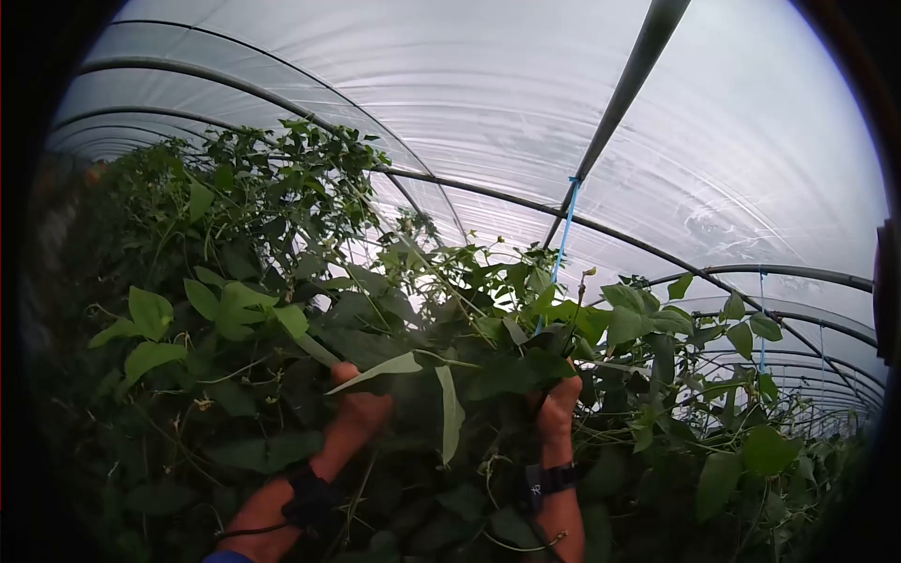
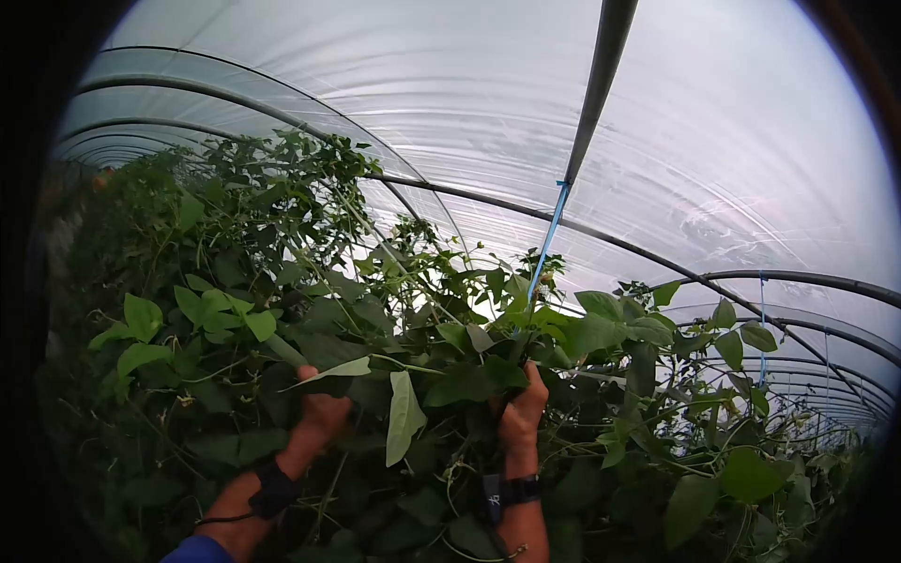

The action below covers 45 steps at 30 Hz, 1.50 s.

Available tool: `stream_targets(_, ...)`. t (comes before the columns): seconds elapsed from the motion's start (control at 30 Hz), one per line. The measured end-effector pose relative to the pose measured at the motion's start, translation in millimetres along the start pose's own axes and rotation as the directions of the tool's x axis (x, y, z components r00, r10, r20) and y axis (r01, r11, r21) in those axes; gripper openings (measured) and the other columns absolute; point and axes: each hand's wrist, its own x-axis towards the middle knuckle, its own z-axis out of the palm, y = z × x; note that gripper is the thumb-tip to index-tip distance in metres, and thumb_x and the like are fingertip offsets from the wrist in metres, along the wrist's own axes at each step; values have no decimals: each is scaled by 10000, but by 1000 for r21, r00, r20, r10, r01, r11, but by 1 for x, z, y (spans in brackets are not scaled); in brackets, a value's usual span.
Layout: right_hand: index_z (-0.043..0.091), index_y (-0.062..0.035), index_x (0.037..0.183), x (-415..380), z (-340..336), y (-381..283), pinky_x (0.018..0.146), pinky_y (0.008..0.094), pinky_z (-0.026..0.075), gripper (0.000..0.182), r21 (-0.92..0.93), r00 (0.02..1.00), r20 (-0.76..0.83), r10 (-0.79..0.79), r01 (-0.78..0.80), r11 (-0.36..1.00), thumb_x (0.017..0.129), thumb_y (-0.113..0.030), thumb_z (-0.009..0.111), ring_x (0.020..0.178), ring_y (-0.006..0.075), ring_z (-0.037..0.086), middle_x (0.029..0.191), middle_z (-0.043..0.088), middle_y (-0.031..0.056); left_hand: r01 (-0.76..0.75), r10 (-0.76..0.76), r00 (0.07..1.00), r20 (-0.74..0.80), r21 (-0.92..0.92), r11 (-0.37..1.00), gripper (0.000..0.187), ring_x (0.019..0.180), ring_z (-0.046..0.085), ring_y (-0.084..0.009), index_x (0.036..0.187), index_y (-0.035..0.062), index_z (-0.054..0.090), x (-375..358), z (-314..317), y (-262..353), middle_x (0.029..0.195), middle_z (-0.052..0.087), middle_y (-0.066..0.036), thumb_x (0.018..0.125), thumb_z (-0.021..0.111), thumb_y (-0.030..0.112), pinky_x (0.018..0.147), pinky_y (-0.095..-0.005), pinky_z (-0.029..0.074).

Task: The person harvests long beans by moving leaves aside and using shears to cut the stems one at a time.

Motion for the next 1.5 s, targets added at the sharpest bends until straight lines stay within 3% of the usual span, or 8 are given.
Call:
stream_targets(0.07, 602, 21, 980, -3, 1, -6, 742, 278, 490, 292, 90, 1000, -16, 4, -2, 996, 750, -106, 730, 821, 147, 615, 891, 644, 55, 167, -290, 953, -83, -655, 737, 241, 830, 642, -274, 894, 54, 651, 48, -53, 48, 937, 670, -105, 658, 696, 75, 741, -393, 476)
stream_targets(0.2, 601, 27, 1038, -10, -3, -1, 755, 275, 492, 357, 53, 998, -59, -7, 10, 999, 763, -158, 735, 839, 155, 620, 928, 650, 64, -437, 293, 893, -342, -499, 748, 354, 970, 629, -295, 993, 44, 648, 112, -40, 80, 1031, 667, -107, 648, 647, -35, 929, -363, 463)
stream_targets(0.27, 597, 31, 1063, -9, -7, -5, 755, 275, 492, 387, -25, 1000, -7, -26, 26, 999, 783, -205, 721, 851, 142, 616, 955, 651, 72, -509, 544, 838, -36, -409, 757, 537, 1129, 551, -300, 1151, 72, 577, 131, -10, 87, 1211, 588, -129, 629, 676, 1, 993, -376, 429)
stream_targets(0.4, 589, 37, 1080, -14, -4, 3, 760, 281, 491, 391, -166, 985, -109, -134, 115, 979, 805, -223, 690, 864, 135, 608, 967, 650, 71, -566, 715, 659, 234, -472, 676, 874, 1288, 391, -347, 1388, 137, 362, 149, 55, 102, 1417, 401, -115, 611, 760, 118, 1037, -404, 387)
stream_targets(0.67, 560, 18, 1153, -13, -5, -9, 842, 281, 466, 393, -123, 1000, 3, -26, 26, 992, 810, -136, 673, 970, 141, 584, 1059, 630, 72, -317, 794, 520, 316, -792, 523, 498, 1257, 410, -374, 1247, 111, 531, 157, 76, 117, 1409, 423, -92, 770, 656, 178, 1018, -424, 401)
stream_targets(1.1, 578, -9, 1020, -26, -9, -5, 753, 269, 468, 261, -128, 992, -115, 42, -57, 990, 789, -81, 674, 865, 113, 580, 938, 617, 35, -841, 912, 348, 215, -359, 405, 356, 1199, 440, -327, 925, 108, 606, 154, 55, 122, 1134, 582, -27, 606, 714, 222, 981, -467, 383)
stream_targets(1.3, 589, -42, 977, -35, -13, 12, 691, 275, 469, 224, -181, 968, -227, 104, -146, 973, 773, -95, 665, 777, 124, 594, 856, 622, 39, -960, 969, 244, 37, -136, 247, 59, 919, 546, -202, 750, 100, 566, 144, 74, 119, 837, 530, -4, 703, 578, 135, 702, -283, 521)
stream_targets(1.5, 589, -42, 962, -41, -20, 16, 674, 300, 482, 208, -642, 910, -47, -413, 289, 710, 778, -101, 667, 741, 151, 606, 825, 631, 37, -931, 937, 342, 68, -115, 348, 73, 828, 549, -204, 698, 74, 535, 120, 35, 126, 777, 514, -30, 700, 567, 139, 553, -299, 504)
